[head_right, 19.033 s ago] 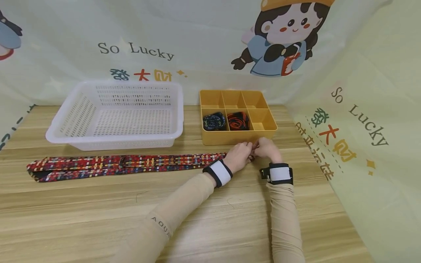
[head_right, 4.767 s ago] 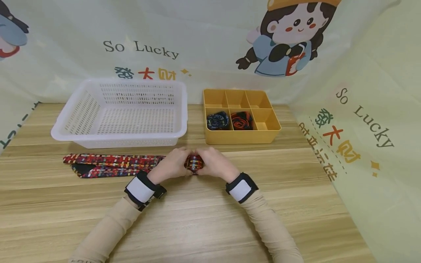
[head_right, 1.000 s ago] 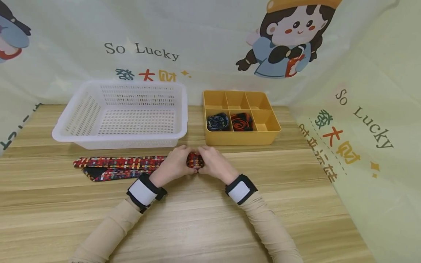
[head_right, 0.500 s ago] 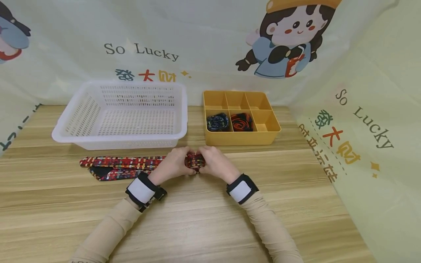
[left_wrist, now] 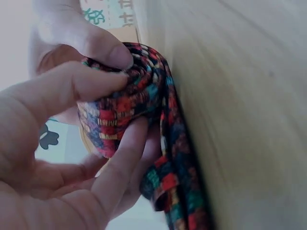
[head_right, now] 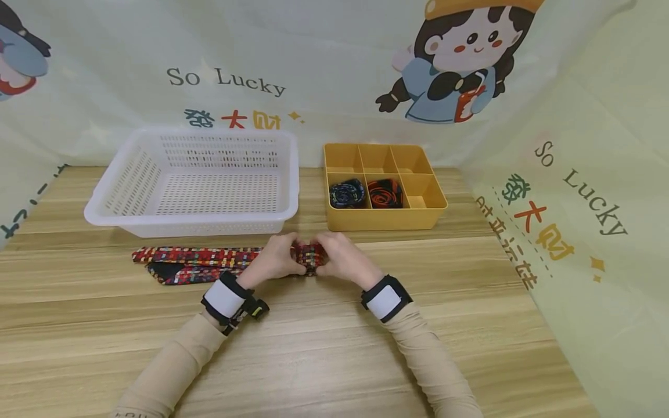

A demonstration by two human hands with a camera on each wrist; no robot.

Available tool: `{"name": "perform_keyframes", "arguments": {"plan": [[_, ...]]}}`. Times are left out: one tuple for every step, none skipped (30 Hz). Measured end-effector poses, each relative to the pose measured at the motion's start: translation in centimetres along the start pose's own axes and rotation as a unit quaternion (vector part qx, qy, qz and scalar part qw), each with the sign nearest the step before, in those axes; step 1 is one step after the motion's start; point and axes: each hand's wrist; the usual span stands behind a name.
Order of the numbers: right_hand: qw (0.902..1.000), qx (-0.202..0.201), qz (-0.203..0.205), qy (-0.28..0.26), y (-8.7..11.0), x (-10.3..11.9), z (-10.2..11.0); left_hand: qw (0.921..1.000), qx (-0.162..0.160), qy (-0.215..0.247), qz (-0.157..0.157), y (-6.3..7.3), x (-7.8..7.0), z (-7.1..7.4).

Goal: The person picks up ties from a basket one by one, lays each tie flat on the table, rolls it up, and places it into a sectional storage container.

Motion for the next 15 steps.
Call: {"name": "perform_keyframes", "arguments": {"plan": [[1.0, -0.002, 0.003, 0.009, 0.01, 0.04, -0.03, 1.0, 0.003, -0.005, -0.003, 0.05, -0.12, -0.03], [0.9998, -0.004, 0.004, 0.02, 0.04, 0.1, -0.06, 0.9998, 0.005, -0.017, -0.011, 0.12, -0.27, -0.06], [0.9995, -0.006, 0.004, 0.031, 0.06, 0.18, -0.06, 0.9993, 0.007, -0.03, -0.019, 0.18, -0.41, -0.12], [0.9991, -0.007, 0.003, 0.041, 0.11, 0.26, -0.05, 0.9986, 0.005, -0.046, -0.027, 0.26, -0.57, -0.18], [0.9987, -0.007, 0.001, 0.051, 0.18, 0.38, -0.01, 0.9976, 0.001, -0.059, -0.037, 0.33, -0.72, -0.22], [0.9983, -0.007, -0.001, 0.058, 0.22, 0.48, 0.01, 0.9966, -0.003, -0.069, -0.046, 0.39, -0.85, -0.26], [0.998, -0.007, -0.004, 0.063, 0.24, 0.55, 0.04, 0.9959, -0.01, -0.074, -0.05, 0.43, -0.97, -0.31], [0.9979, -0.006, -0.008, 0.063, 0.25, 0.58, 0.04, 0.9955, -0.016, -0.077, -0.053, 0.43, -1.02, -0.35], [0.998, -0.007, -0.01, 0.062, 0.24, 0.55, 0.04, 0.996, -0.02, -0.072, -0.049, 0.42, -1.06, -0.37], [0.9983, -0.006, -0.014, 0.056, 0.24, 0.55, 0.09, 0.9968, -0.023, -0.063, -0.044, 0.4, -1.07, -0.39], [0.9987, -0.005, -0.019, 0.046, 0.22, 0.52, 0.13, 0.9976, -0.024, -0.053, -0.037, 0.37, -1.04, -0.39], [0.9991, -0.003, -0.025, 0.034, 0.17, 0.45, 0.16, 0.9982, -0.026, -0.045, -0.031, 0.36, -1.0, -0.39], [0.9993, -0.001, -0.029, 0.023, 0.16, 0.33, 0.21, 0.9986, -0.028, -0.038, -0.025, 0.33, -0.93, -0.37], [0.9994, 0.002, -0.033, 0.011, 0.16, 0.24, 0.25, 0.9989, -0.028, -0.033, -0.021, 0.32, -0.85, -0.33], [0.9994, 0.005, -0.035, 0.003, 0.17, 0.15, 0.32, 0.9992, -0.026, -0.028, -0.015, 0.3, -0.77, -0.29]]}}
Point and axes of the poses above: each hand's wrist, its own y-axis away from the middle knuckle, its own z-axis out of the back of the hand, x = y × z, and after that the axes turned 4 degrees about x, right-handed
